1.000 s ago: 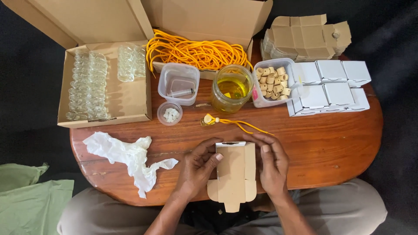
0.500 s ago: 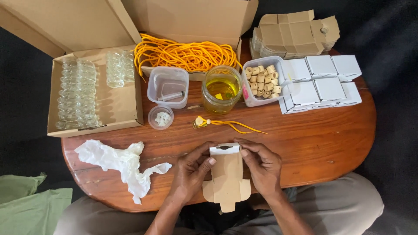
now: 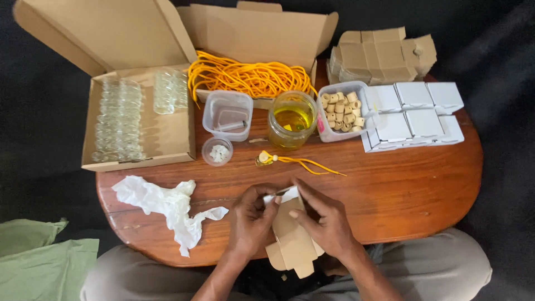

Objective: Assembling perfume bottle caps by threading cords through wooden caps and folding small cardboard boxes for packaging.

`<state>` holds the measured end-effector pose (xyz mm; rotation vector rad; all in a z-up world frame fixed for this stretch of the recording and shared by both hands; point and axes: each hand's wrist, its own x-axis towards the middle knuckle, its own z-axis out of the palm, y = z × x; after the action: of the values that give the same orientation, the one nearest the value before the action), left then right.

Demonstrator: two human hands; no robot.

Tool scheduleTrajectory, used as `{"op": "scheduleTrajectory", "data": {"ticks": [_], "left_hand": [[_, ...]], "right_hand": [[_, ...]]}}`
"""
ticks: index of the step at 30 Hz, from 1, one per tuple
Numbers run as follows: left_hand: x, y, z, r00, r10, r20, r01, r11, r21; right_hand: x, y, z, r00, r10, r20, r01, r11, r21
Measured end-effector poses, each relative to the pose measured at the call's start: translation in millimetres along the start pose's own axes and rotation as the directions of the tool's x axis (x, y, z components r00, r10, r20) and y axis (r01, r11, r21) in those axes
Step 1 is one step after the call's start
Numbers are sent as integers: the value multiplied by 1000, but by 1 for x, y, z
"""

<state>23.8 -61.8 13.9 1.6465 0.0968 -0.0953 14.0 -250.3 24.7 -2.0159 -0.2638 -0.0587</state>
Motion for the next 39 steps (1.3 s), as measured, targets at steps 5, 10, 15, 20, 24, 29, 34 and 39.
{"op": "scheduleTrajectory", "data": {"ticks": [5,10,15,20,24,29,34,39], "left_hand": [[-12,6,-3,947,289,-140,-236,921,310],[-21,-3,0,893,382,-240,-237,850,470],[-21,-9,-7,934,340,-108,-205,760,617],[-16,-3,-12,914,401,-62,-250,677,693],[-13,0,-11,928,371,-29,-169,489,856],[-8,4,-13,988,152,23,-112,607,787],[-1,-3,-22,979,152,137,-201,598,775],[-10,9,-14,998,47,40,-62,729,681]], "right_hand": [[3,-19,4,1000,-25,17,27,998,-64],[2,-26,8,994,-106,41,112,970,-215],[11,-23,7,956,-274,104,293,883,-366],[4,-47,11,807,-553,207,587,709,-391],[-12,-23,11,837,-382,392,524,767,-371],[-30,-19,-16,821,-391,415,558,702,-443],[-41,-27,-30,919,-390,48,331,702,-630],[-34,-32,-12,956,-281,79,260,699,-666]]}}
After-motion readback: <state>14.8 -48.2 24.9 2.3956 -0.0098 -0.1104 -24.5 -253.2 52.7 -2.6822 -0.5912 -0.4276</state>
